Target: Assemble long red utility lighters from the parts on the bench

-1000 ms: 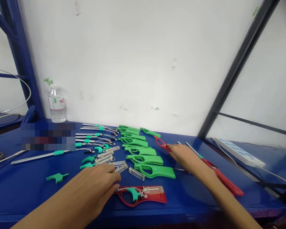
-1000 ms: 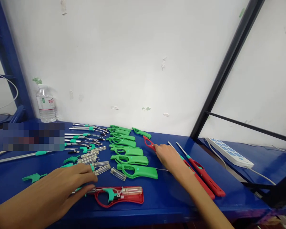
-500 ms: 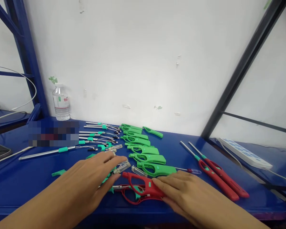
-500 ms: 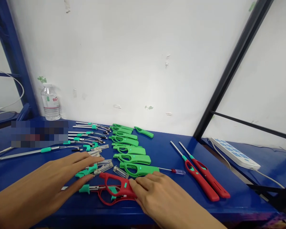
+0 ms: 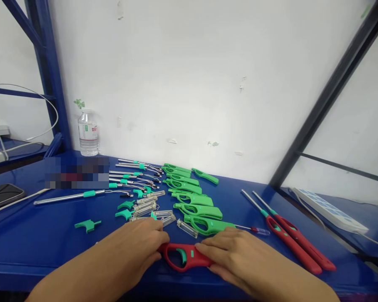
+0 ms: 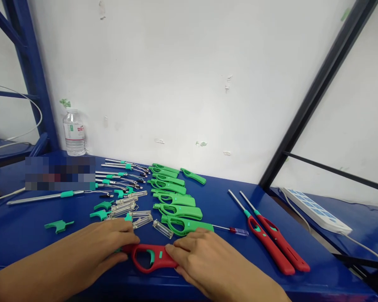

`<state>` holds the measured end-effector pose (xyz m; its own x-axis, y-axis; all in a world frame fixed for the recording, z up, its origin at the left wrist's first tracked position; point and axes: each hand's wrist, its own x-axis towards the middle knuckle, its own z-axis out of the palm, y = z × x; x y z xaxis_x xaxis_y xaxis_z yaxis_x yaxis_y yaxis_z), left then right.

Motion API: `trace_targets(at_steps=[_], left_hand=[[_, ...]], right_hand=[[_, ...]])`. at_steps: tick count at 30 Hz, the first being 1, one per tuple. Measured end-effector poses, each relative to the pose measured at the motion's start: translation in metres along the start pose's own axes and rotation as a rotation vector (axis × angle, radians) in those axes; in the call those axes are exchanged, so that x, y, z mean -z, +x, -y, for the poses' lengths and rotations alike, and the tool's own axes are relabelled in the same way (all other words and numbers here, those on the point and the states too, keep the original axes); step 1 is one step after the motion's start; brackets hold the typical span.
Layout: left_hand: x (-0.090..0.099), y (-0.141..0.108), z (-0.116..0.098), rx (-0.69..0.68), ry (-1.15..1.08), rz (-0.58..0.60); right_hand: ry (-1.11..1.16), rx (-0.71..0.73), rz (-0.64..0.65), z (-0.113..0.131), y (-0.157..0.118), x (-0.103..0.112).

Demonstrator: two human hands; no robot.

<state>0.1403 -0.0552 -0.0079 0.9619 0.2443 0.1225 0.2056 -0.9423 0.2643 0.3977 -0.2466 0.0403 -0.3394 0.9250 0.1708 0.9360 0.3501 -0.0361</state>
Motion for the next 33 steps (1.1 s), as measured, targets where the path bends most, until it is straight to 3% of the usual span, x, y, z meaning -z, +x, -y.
trace_targets(at_steps=[9, 17, 24, 33], left_hand=[[-0.012, 0.007, 0.008, -0.005, 0.021, 0.011], [-0.016, 0.008, 0.012, 0.005, 0.015, 0.003], [-0.009, 0.015, 0.002, 0.065, 0.002, -0.016], [-0.004, 0.018, -0.016, 0.148, 0.011, -0.05]], right_hand=[[0.101, -0.061, 0.094, -0.003, 0.003, 0.01], [0.258, -0.149, 0.134, -0.008, -0.001, 0.004], [0.296, -0.197, 0.085, -0.004, -0.003, -0.003], [0.395, -0.24, 0.09, -0.008, 0.006, 0.003]])
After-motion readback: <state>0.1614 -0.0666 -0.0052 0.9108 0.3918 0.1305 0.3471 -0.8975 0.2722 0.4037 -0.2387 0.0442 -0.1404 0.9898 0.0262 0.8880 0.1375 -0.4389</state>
